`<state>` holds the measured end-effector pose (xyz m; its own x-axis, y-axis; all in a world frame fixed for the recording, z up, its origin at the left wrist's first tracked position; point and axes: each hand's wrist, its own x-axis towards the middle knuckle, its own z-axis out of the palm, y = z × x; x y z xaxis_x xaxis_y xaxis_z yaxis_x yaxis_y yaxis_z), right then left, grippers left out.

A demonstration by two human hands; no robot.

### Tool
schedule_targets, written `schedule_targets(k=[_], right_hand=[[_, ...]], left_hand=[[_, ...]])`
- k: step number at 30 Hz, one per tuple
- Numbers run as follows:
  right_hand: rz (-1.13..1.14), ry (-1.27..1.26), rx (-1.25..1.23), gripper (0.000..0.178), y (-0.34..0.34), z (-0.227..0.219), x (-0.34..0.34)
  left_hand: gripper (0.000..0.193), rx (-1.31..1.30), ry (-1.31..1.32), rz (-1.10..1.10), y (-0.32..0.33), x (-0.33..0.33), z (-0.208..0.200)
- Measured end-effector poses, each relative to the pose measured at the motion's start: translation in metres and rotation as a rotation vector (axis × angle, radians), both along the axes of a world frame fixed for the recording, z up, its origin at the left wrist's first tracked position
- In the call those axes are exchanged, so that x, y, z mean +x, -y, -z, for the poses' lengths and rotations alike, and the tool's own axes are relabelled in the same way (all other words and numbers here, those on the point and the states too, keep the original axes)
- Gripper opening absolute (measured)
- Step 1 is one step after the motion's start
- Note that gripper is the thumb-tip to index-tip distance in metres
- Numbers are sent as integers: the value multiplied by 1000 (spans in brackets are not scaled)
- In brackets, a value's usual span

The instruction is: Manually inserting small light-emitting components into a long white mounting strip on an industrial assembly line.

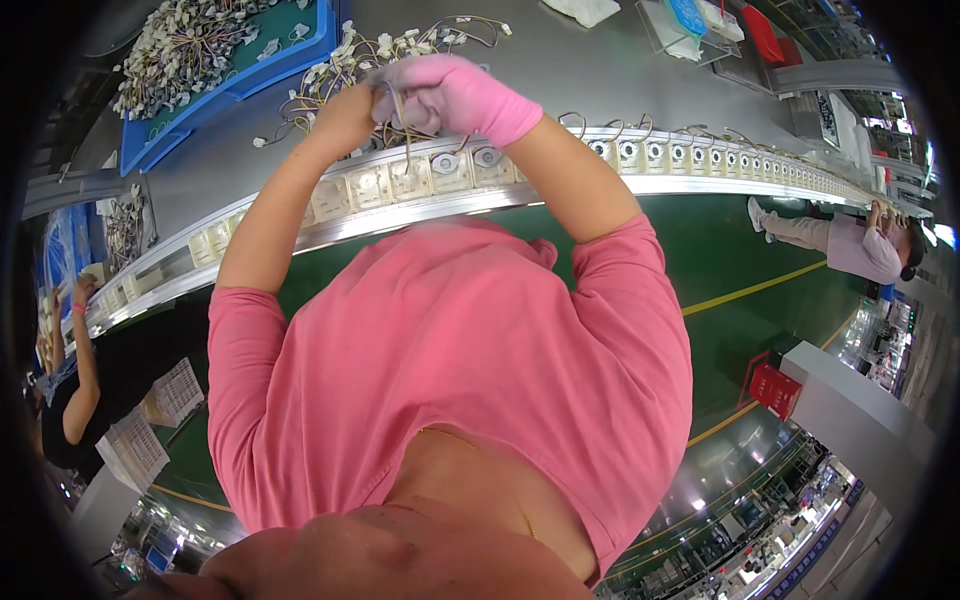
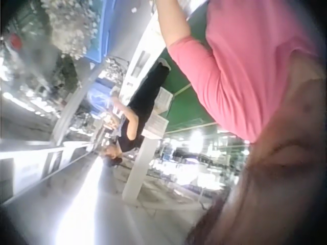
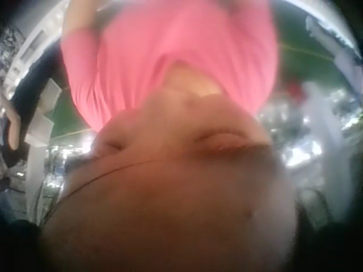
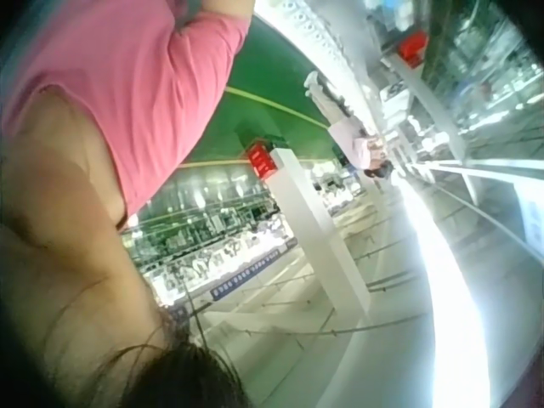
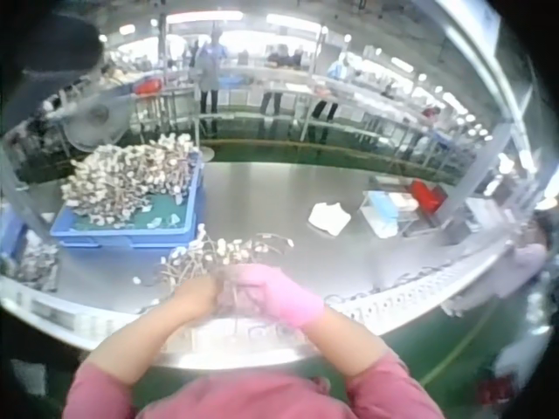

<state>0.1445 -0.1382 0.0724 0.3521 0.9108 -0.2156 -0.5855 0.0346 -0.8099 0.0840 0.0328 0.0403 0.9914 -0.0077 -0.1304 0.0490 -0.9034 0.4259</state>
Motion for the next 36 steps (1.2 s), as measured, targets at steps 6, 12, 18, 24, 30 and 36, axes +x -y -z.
schedule_targets(k=[6, 12, 18, 24, 30, 36], right_hand=[[712, 1, 187, 37, 0, -45, 16], [446, 1051, -609, 43, 6, 4, -15], [499, 1427, -474, 36, -8, 40, -51], [226, 1322, -448, 34, 14, 13, -45], [-109, 1627, -455, 29, 20, 31, -53], [-430, 1818, -592, 30, 12, 36, -59]], left_hand=[[37, -454, -551, 198, 1, 5, -3], [40, -1543, -540, -376, 21, -7, 13], [35, -1946, -401, -638, 39, -14, 14], [22, -985, 33, -351, 21, -34, 15], [11, -308, 335, 269, 6, -61, 13], [9, -266, 291, 285, 4, -73, 20]])
